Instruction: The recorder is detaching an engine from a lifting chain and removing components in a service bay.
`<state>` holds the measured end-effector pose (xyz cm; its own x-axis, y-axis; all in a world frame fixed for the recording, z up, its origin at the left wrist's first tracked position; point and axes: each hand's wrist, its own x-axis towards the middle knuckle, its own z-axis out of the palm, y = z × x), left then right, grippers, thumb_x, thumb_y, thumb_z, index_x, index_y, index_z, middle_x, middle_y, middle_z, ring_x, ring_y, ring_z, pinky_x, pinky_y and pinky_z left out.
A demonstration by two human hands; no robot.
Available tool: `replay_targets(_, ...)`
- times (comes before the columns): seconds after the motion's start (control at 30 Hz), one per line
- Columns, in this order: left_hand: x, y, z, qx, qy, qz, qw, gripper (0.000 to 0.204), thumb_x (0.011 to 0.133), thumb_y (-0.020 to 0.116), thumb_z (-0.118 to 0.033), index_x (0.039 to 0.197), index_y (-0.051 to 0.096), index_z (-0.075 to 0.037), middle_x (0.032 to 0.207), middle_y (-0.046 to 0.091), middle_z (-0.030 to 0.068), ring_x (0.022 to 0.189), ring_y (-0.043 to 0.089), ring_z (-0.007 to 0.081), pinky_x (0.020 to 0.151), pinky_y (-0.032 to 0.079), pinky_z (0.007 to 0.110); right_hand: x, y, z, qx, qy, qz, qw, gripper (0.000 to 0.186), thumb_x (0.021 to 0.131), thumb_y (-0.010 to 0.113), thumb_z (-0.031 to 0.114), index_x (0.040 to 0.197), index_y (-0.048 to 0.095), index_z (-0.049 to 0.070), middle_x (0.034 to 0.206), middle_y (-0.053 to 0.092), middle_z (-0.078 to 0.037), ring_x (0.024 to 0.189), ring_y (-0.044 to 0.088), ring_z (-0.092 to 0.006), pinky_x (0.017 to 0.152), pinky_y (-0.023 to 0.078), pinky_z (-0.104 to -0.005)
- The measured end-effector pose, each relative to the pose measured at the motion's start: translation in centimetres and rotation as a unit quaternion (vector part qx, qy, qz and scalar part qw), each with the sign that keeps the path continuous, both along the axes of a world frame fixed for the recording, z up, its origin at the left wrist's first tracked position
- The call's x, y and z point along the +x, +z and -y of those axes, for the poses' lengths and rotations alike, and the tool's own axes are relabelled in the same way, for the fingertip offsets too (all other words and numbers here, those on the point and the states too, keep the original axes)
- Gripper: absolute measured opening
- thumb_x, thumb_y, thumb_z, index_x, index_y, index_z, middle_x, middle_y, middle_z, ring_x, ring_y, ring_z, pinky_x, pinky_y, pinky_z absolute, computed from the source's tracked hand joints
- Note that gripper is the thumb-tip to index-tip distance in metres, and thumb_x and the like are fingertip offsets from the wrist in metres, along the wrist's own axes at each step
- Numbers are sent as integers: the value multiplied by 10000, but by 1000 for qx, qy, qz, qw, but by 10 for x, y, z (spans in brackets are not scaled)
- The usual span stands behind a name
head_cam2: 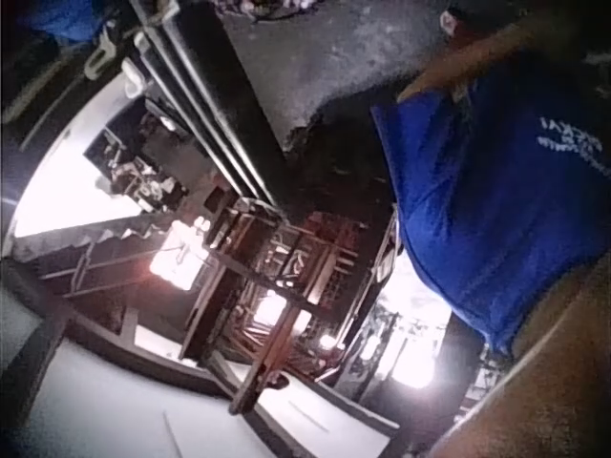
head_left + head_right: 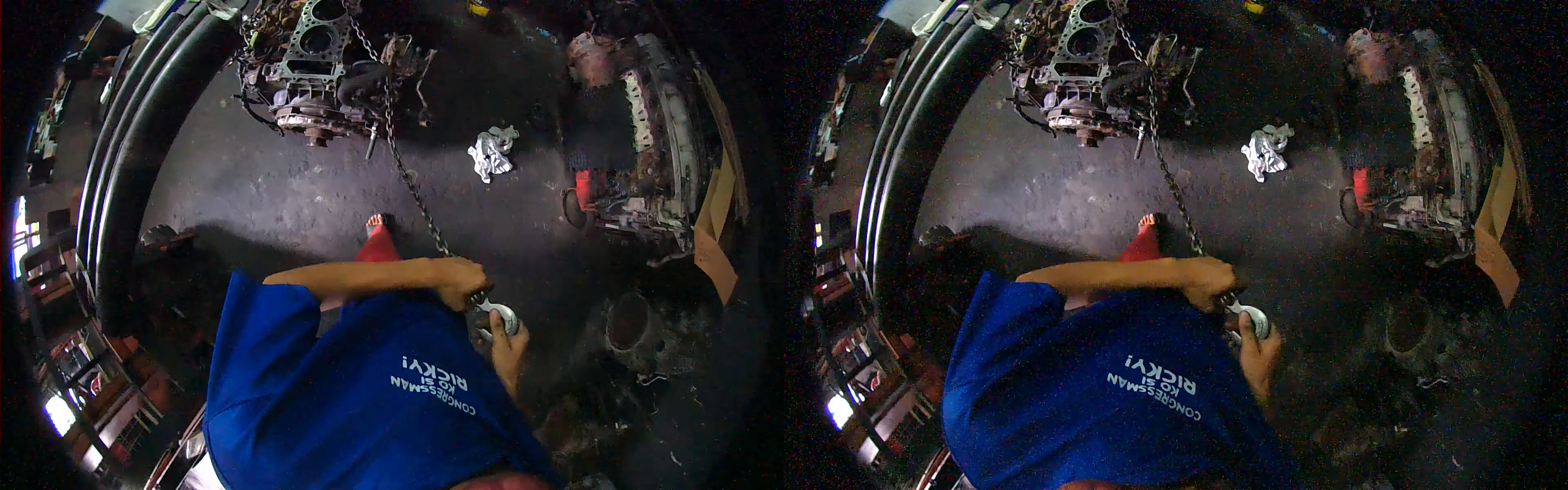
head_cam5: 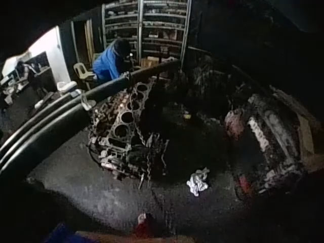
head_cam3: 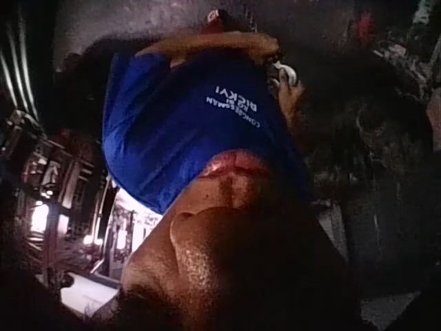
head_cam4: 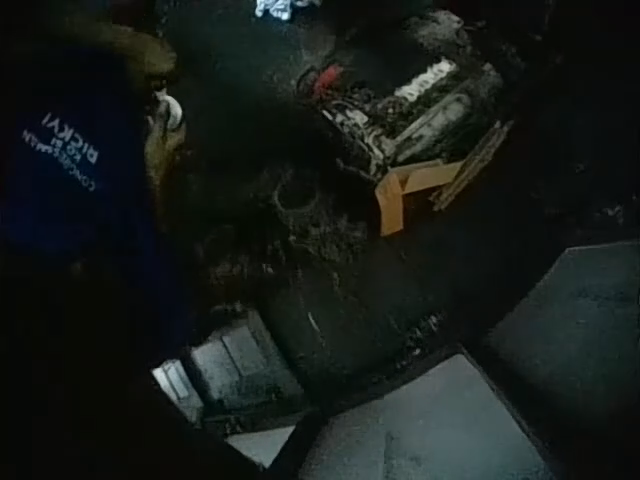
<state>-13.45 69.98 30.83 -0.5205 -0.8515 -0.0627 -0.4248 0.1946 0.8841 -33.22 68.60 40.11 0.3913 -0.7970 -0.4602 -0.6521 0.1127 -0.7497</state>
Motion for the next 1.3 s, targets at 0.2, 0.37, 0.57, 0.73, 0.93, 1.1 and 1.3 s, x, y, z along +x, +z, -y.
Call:
replay_targets(0.2,18,-11,-3,12,25,-33,999,415,649,698,-190,1000,582,-2,855,644,243,847,630,427,703,501,515,37,13,-1,126,-141,31,981,301,916,645,266,974,626,-29,848,660,-97,685,627,-173,621,531,-316)
replay_targets(0.37,39,-23,4,21,36,-9,999,532,637,709,-203,1112,585,3,869,655,222,877,630,416,765,492,501,41,-11,10,34,-4,-38,999,255,920,629,208,970,654,-41,842,665,-67,756,603,-120,690,480,-263)
replay_targets(0.57,70,-57,8,-50,140,-23,989,516,717,696,-264,1165,584,-33,1125,581,195,1061,542,359,890,430,462,87,-23,57,-87,197,-11,976,283,871,665,165,1087,655,-17,918,676,-145,830,638,-189,714,491,-288)
replay_targets(0.73,77,-94,26,20,133,6,991,483,706,704,-267,1114,602,-31,1070,582,179,1022,549,363,874,436,465,111,-61,118,-59,357,-8,932,380,798,720,178,1135,655,15,951,667,-160,904,624,-298,803,492,-357)
replay_targets(0.93,81,-177,41,86,193,2,977,468,722,705,-254,1103,589,-8,1123,540,212,1078,513,391,932,428,467,117,-141,141,47,351,-131,926,492,888,635,382,1179,603,-14,994,662,-211,897,621,-354,836,477,-402)
replay_targets(1.1,93,-257,35,251,301,-9,920,581,810,666,-341,1242,501,11,1264,476,262,1178,450,431,1005,399,473,96,-233,139,161,171,-130,963,472,930,586,372,1217,581,-3,1021,652,-235,963,624,-351,845,473,-392)
replay_targets(1.3,107,-313,14,379,353,-74,852,480,856,627,-351,1164,561,10,1201,539,263,1118,519,408,971,418,461,122,-286,147,185,168,-190,949,454,921,611,317,1224,569,-18,1128,624,-238,1072,595,-364,919,445,-387)
